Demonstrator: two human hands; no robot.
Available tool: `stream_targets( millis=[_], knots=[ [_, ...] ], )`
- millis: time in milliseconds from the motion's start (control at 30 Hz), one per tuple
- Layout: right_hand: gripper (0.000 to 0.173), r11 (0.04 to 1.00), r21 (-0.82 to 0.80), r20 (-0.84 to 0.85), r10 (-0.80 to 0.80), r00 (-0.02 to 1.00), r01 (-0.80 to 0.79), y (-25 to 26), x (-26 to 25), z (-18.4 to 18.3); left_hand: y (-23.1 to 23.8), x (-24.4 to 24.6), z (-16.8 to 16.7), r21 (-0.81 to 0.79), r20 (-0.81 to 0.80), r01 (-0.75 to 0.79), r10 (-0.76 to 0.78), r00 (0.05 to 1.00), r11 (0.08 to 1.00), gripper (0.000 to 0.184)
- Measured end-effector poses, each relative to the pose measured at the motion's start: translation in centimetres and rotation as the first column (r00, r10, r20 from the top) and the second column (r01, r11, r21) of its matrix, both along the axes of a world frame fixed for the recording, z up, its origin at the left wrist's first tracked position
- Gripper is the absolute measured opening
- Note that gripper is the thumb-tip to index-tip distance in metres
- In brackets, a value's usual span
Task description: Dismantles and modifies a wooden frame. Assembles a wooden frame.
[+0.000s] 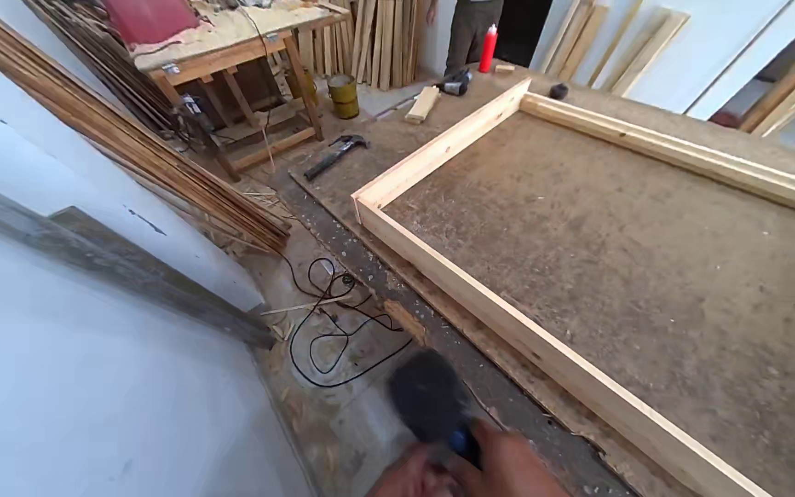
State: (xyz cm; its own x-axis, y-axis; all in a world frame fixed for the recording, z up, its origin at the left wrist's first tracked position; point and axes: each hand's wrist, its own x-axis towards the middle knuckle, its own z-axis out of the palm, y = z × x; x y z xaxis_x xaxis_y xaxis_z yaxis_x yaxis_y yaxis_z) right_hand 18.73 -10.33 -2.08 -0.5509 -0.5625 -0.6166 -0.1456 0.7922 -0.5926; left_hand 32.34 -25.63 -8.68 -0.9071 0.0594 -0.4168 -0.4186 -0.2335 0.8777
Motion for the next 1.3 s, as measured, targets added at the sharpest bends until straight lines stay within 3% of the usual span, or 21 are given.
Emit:
stream_targets(
  millis=[33, 100, 167, 267, 333, 400, 500, 600, 633, 733, 900, 1100, 1233, 1300],
  knots=[
    [0.047, 0.997, -0.072, -0.055, 0.038, 0.998, -0.042, -4.7, -0.2, 1.5, -2.0, -1.0, 1.6, 0.080, 0.011, -0.214, 0.214, 0.977, 0.974, 0.076],
    [0.049, 0.945, -0.280, -0.218, 0.110, 0.970, -0.170, -11.8, -0.3, 3.2, -7.6, -4.4, 4.5, 0.198, 0.019, -0.535, 0.542, 0.840, 0.822, 0.069],
    [0.034, 0.829, -0.476, -0.347, 0.131, 0.929, -0.295, -16.1, -1.5, 3.7, -14.8, -7.6, 4.9, 0.339, -0.009, -0.595, 0.634, 0.773, 0.729, 0.063],
    [0.023, 0.685, -0.674, -0.399, -0.026, 0.916, -0.275, -20.7, -8.0, 2.3, -23.7, -12.8, 4.1, 0.257, 0.025, -0.716, 0.737, 0.676, 0.649, 0.038],
    [0.026, 0.787, -0.599, -0.465, -0.190, 0.865, -0.149, -24.4, -15.4, -0.8, -29.3, -16.0, 3.2, 0.203, 0.093, -0.795, 0.797, 0.597, 0.572, 0.036],
    [0.036, 0.873, -0.476, -0.405, -0.323, 0.856, 0.105, -29.2, -23.4, -4.3, -35.0, -17.7, 2.2, 0.165, 0.110, -0.808, 0.804, 0.585, 0.565, 0.034],
    [0.059, 0.861, -0.324, -0.221, -0.473, 0.853, 0.393, -36.8, -33.2, -9.4, -42.5, -19.9, 1.1, 0.210, 0.106, -0.757, 0.755, 0.647, 0.619, 0.035],
    [0.079, 0.869, -0.143, -0.066, -0.485, 0.872, 0.473, -42.6, -37.6, -12.4, -48.7, -22.8, -0.4, 0.347, 0.072, -0.625, 0.645, 0.761, 0.699, 0.032],
    [0.079, 0.877, -0.086, -0.024, -0.476, 0.879, 0.473, -43.8, -38.5, -12.7, -50.8, -24.2, -1.2, 0.391, 0.054, -0.572, 0.603, 0.796, 0.721, 0.030],
    [0.056, 0.890, -0.008, -0.059, -0.455, 0.889, 0.455, -45.2, -39.4, -13.8, -56.5, -29.1, -4.1, 0.476, 0.033, -0.399, 0.437, 0.899, 0.784, 0.030],
    [0.052, 0.869, 0.011, -0.256, -0.476, 0.841, 0.495, -45.5, -38.3, -13.3, -62.6, -38.6, -10.0, 0.639, 0.052, -0.108, 0.098, 0.994, 0.761, 0.044],
    [0.044, 0.816, 0.037, -0.324, -0.536, 0.780, 0.577, -46.5, -38.8, -13.7, -65.7, -42.7, -16.7, 0.751, 0.104, 0.090, -0.252, 0.962, 0.654, 0.054],
    [0.042, 0.794, 0.050, -0.315, -0.563, 0.764, 0.605, -46.6, -38.5, -13.8, -66.4, -43.2, -17.8, 0.677, 0.184, 0.103, -0.302, 0.935, 0.729, 0.050],
    [0.042, 0.798, 0.044, -0.325, -0.557, 0.764, 0.601, -46.6, -38.3, -14.0, -66.8, -43.4, -18.2, 0.614, 0.249, 0.088, -0.298, 0.921, 0.784, 0.059]
  ],
)
